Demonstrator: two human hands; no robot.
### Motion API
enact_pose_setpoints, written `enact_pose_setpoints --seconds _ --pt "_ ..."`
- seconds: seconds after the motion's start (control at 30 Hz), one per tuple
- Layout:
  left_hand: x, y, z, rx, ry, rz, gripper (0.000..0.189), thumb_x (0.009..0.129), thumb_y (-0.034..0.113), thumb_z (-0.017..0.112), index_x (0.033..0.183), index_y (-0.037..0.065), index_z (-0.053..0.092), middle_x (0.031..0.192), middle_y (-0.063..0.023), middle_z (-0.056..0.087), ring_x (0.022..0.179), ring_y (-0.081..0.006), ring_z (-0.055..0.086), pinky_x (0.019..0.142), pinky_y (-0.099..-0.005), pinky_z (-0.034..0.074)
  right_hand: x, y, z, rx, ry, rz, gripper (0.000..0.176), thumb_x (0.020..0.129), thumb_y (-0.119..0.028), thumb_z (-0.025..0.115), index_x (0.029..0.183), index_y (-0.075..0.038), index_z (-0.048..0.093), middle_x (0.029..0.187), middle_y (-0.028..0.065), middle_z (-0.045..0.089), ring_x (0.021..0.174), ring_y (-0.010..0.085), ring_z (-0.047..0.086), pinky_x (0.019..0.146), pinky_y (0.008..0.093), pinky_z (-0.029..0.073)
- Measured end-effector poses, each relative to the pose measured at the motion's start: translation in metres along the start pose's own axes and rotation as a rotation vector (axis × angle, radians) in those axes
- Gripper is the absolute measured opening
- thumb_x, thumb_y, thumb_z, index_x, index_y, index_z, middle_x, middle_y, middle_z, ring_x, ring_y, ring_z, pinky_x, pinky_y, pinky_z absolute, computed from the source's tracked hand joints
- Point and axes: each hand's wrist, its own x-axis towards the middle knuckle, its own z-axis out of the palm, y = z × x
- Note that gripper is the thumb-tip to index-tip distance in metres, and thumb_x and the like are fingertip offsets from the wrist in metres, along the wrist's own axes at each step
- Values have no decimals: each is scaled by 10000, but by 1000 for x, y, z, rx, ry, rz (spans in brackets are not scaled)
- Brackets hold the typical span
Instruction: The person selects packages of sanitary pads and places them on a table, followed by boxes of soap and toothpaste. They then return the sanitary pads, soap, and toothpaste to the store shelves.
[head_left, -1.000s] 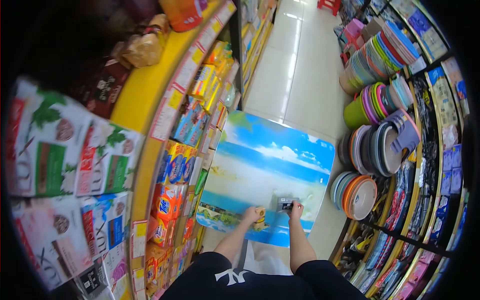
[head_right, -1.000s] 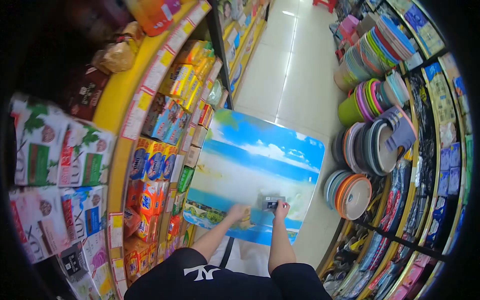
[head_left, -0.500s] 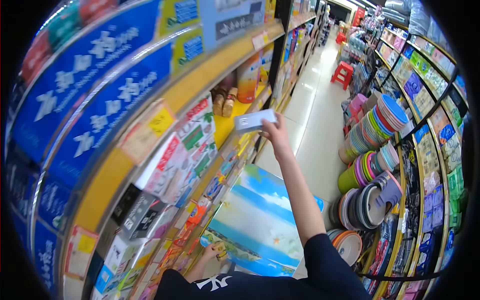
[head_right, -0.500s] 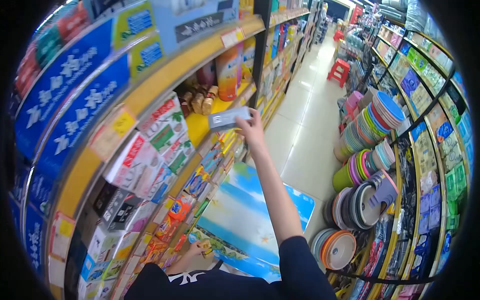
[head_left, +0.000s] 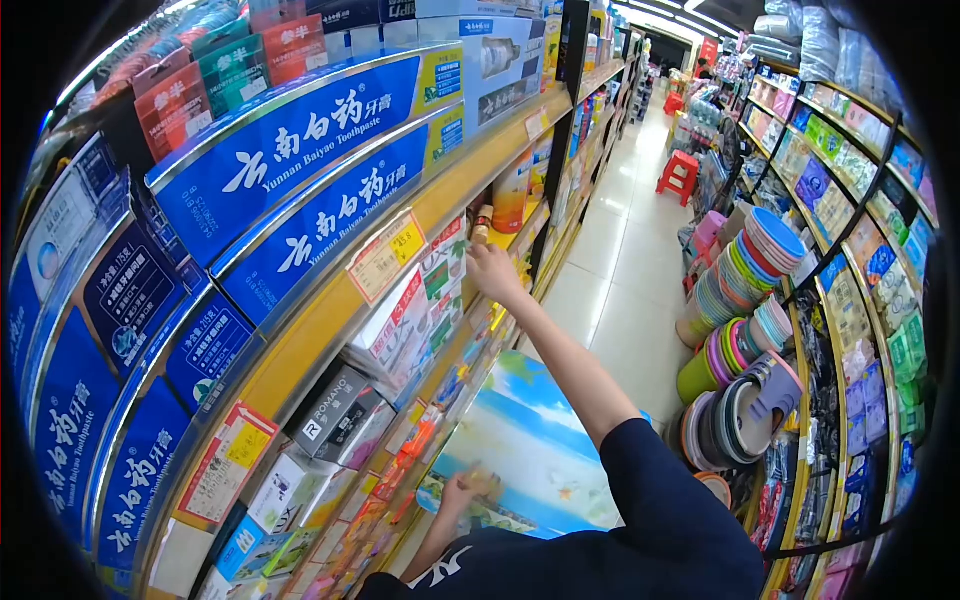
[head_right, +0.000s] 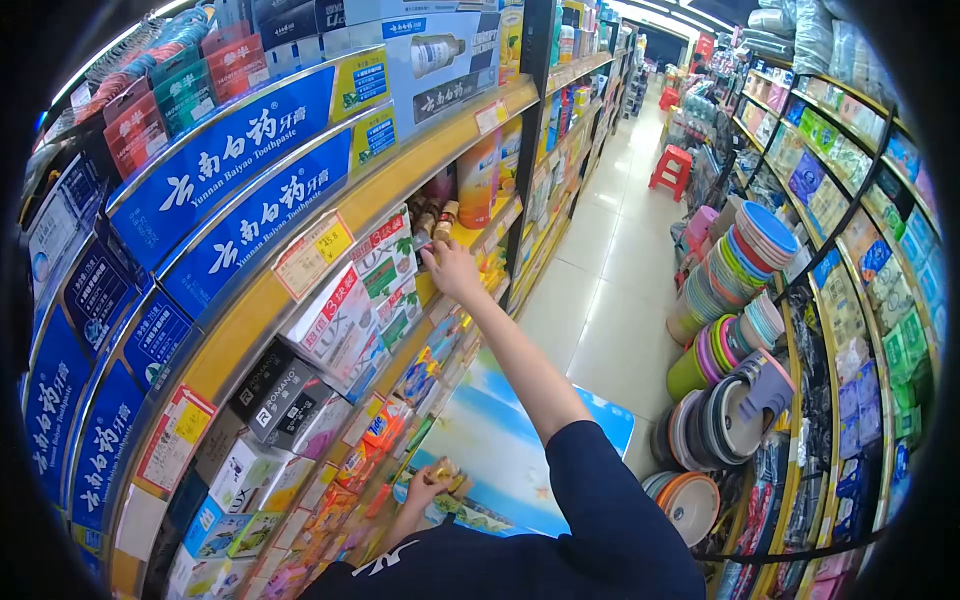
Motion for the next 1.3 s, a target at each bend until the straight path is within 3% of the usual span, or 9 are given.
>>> enact_pose_setpoints --seconds 0.17,0.23,0.3,0.5,0.73,0.87,0.93,1.1,1.3 --pt "19 67 27 -224 -10 113 347 645 25 657 953 35 500 896 -32 551 818 -114 523 716 -242 430 -66 14 -47 304 -138 58 316 791 -269 501 1025 -57 503 1005 152 507 925 292 495 773 369 400" --pt "25 94 40 -199 2 249 360 681 37 638 1000 25 470 903 -42 538 829 -118 521 730 -247 420 -108 16 -64 451 -573 154 394 782 -281 525 1104 -69 443 1063 154 494 971 260 489 780 356 397" --pt "25 128 55 -231 -4 320 356 692 36 635 1003 21 462 921 -48 528 856 -118 511 753 -249 410 -152 11 -86 493 -669 -105 523 762 -312 574 1178 -80 358 1017 136 524 956 245 502 738 364 412" --pt "40 170 79 -268 -146 395 373 698 31 634 1021 32 447 958 -51 522 900 -128 499 782 -260 405 -187 13 -111 276 -857 83 625 650 -333 643 1128 -60 346 889 210 553 786 351 547 665 374 429" --pt "31 180 63 -249 -215 256 337 791 129 531 1104 64 424 1042 -73 499 914 -162 524 762 -273 414 -136 34 -97 360 -416 38 520 681 -277 660 1085 -58 416 888 109 560 755 237 564 691 324 438" --pt "20 152 38 -161 -329 197 306 810 145 503 1096 59 435 1030 -72 516 902 -162 532 758 -275 411 -48 19 -97 973 -265 562 485 696 -181 621 1098 -40 390 936 100 553 819 198 574 635 287 467" --pt "9 142 29 -147 -306 162 301 808 152 507 1086 55 443 1012 -71 527 890 -158 534 750 -271 407 -8 21 -84 1141 -98 542 421 722 -130 576 1089 -33 394 930 99 551 805 181 579 584 266 477" --pt "-24 115 -2 -190 -167 149 281 804 156 517 1054 40 468 981 -68 543 873 -153 535 728 -257 409 55 59 -24 724 -16 653 425 664 -180 614 1008 -12 429 867 154 561 729 215 585 542 306 482" --pt "-51 87 -38 -247 52 94 263 810 135 506 1045 22 474 986 -71 532 866 -143 528 742 -255 416 49 44 -12 198 71 557 570 652 -379 594 1070 -62 369 963 201 550 899 338 534 759 390 417"
